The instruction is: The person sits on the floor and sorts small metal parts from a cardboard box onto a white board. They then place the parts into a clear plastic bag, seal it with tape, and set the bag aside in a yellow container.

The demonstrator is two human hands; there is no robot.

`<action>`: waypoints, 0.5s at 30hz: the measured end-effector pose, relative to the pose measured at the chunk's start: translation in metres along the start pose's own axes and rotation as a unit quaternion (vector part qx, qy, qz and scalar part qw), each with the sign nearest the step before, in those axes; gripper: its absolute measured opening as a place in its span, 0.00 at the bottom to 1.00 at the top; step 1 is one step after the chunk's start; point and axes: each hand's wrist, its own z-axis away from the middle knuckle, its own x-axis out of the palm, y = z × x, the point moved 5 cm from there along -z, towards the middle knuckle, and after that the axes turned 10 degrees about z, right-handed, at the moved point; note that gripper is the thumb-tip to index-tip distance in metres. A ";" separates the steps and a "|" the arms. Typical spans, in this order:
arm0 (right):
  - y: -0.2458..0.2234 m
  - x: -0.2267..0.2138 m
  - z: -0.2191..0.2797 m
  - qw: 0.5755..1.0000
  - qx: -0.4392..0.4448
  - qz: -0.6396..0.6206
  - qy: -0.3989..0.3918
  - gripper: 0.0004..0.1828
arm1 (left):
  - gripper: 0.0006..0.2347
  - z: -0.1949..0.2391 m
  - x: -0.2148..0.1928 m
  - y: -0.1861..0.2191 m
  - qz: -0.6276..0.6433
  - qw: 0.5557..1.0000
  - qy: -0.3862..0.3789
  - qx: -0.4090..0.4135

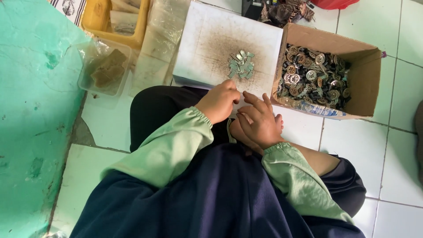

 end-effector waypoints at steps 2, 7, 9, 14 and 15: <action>0.014 0.021 -0.001 0.989 0.120 -0.016 -0.086 0.06 | 0.06 -0.007 -0.001 -0.018 -0.006 1.000 -0.010 -0.029; 0.046 0.030 -0.031 0.971 0.163 -0.173 0.010 0.08 | 0.06 -0.026 0.004 -0.045 -0.029 0.991 -0.078 -0.102; 0.088 0.046 -0.032 0.960 0.214 -0.167 0.072 0.08 | 0.12 -0.023 -0.001 -0.047 0.039 0.976 -0.124 -0.173; 0.154 0.091 -0.051 0.968 0.246 0.029 -0.025 0.11 | 0.14 -0.022 0.000 -0.064 0.064 0.975 -0.118 -0.179; 0.159 0.099 -0.056 0.973 0.216 0.069 -0.032 0.13 | 0.14 -0.021 0.001 -0.066 0.072 0.975 -0.112 -0.176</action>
